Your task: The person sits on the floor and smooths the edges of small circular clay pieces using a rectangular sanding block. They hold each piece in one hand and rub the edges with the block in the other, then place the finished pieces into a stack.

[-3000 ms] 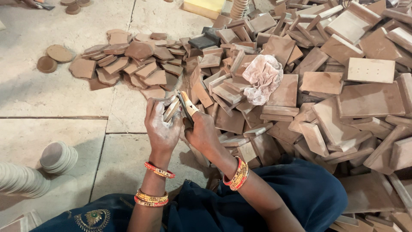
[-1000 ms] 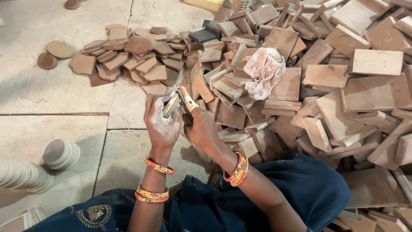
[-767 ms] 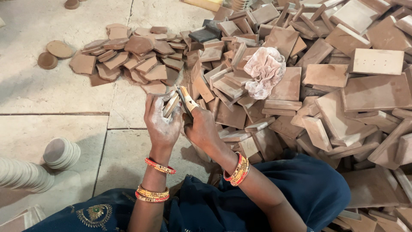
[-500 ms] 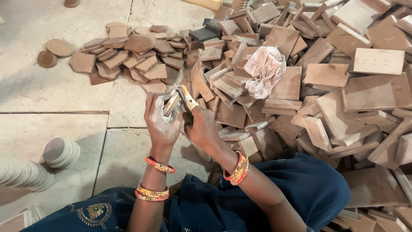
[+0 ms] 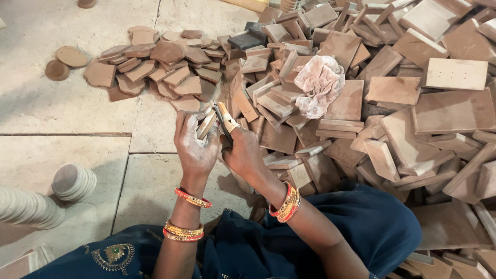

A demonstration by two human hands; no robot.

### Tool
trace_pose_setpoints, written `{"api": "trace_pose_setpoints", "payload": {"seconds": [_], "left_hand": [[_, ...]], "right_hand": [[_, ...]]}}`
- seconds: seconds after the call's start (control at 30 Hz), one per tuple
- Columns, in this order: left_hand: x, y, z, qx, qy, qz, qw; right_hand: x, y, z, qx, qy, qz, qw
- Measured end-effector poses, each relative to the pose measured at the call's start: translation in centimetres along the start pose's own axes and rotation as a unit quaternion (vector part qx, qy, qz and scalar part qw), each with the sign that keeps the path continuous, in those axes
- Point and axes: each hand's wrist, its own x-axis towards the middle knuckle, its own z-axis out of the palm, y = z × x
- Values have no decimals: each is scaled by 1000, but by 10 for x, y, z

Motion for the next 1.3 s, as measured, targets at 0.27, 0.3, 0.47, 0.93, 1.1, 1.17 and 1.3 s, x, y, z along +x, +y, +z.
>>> {"api": "trace_pose_setpoints", "payload": {"seconds": [0.27, 0.3, 0.47, 0.93, 1.1, 1.17, 1.3], "left_hand": [[0, 2, 1, 0, 2, 11, 1000], [0, 5, 1, -3, 4, 9, 1000], [11, 29, 3, -51, -19, 11, 998], [31, 112, 50, 25, -161, 109, 981], [38, 126, 47, 70, -226, 184, 954], [43, 131, 41, 98, -271, 229, 930], [54, 137, 23, 176, -312, 239, 903]], "right_hand": [[0, 3, 0, -10, -3, 1, 1000], [0, 3, -1, -12, -3, -4, 1000], [4, 4, -13, 39, 65, -61, 995], [2, 31, -97, 362, 89, 61, 926], [-4, 37, -104, 439, 104, 54, 891], [-7, 39, -100, 451, 96, 40, 886], [-9, 35, -85, 516, 69, 53, 852]]}}
